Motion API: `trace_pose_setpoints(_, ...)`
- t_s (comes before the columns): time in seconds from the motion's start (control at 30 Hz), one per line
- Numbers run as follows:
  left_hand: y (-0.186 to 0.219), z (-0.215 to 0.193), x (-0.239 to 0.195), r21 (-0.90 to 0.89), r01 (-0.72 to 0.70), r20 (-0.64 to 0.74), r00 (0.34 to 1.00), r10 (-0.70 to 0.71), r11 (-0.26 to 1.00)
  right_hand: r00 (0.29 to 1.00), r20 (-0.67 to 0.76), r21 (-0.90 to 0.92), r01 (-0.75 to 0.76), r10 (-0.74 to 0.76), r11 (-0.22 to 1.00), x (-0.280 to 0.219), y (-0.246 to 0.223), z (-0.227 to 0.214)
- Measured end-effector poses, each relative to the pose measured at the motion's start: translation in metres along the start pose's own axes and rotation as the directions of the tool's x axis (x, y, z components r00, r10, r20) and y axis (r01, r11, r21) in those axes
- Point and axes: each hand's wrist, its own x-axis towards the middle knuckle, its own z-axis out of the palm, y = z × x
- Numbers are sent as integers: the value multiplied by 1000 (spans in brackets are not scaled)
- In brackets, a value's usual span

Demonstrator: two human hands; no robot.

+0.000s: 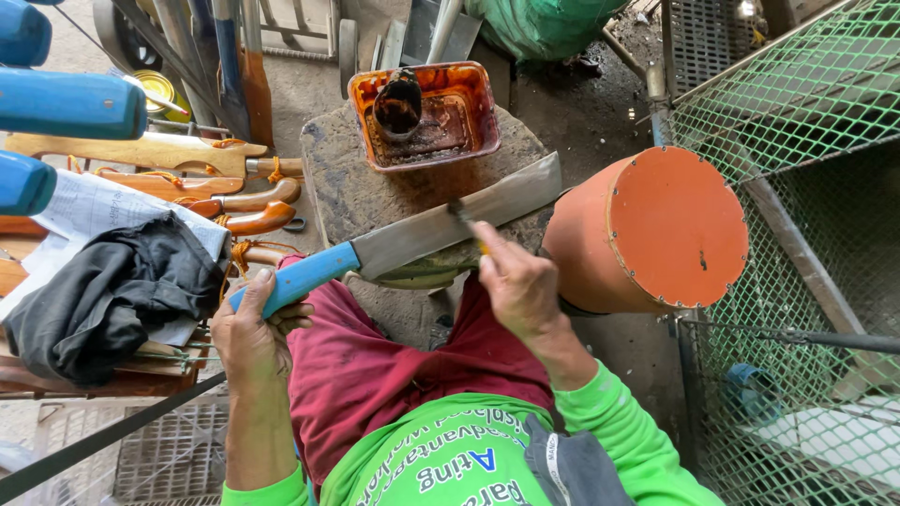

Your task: The person holds a machete with a blue handle and uses a small brush to apply dark reddish-brown paint to the blade. The person repeatedly dips the brush into a container of paint and coats the blade surface, then places the machete into a white plastic crate with other machetes before picking up another one to continue.

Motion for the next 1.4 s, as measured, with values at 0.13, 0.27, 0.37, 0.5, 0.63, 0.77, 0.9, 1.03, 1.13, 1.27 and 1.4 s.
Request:
trace_pose_setpoints(0.13,3,2,0,18,3,5,1000,-3,1000,990,70,93,117,-123,989,-5,-42,32)
trace_pose_setpoints(0.27,3,3,-2,24,9,-2,1000,-9,1000,971,91,138,206,-220,969,-3,-60,40)
trace_pose_setpoints(0.37,1,2,-1,11,2,7,1000,-2,1000,984,67,95,158,-164,983,5,-47,27)
trace_pose_setpoints(0.5,-1,-1,-2,6,-20,-5,1000,20,1000,985,61,72,159,-164,985,9,-47,23)
trace_pose_setpoints(0.63,-1,-1,-4,25,-7,-31,999,8,1000,972,123,139,184,-202,973,3,-64,37)
trace_pose_setpoints(0.77,1,0,-3,17,-2,-9,1000,2,1000,989,79,115,114,-123,987,0,-43,33)
trace_pose_setpoints(0.9,1,-1,-5,2,-7,7,1000,7,1000,999,35,10,-40,39,999,1,13,7)
trace_pose_setpoints(1.03,0,-1,-5,18,-1,-11,1000,2,1000,991,-119,-92,-69,58,993,14,62,-21)
trace_pose_setpoints(1.13,0,-2,-6,24,-7,-5,1000,7,1000,983,-135,-156,-144,123,977,19,71,-28)
trace_pose_setpoints(1.27,2,-3,-6,38,11,-1,1000,-11,999,997,-64,-97,-48,42,994,7,53,-20)
trace_pose_setpoints(1.4,2,-6,-6,78,8,7,1000,-9,997,992,33,-122,-118,123,986,-3,54,-14)
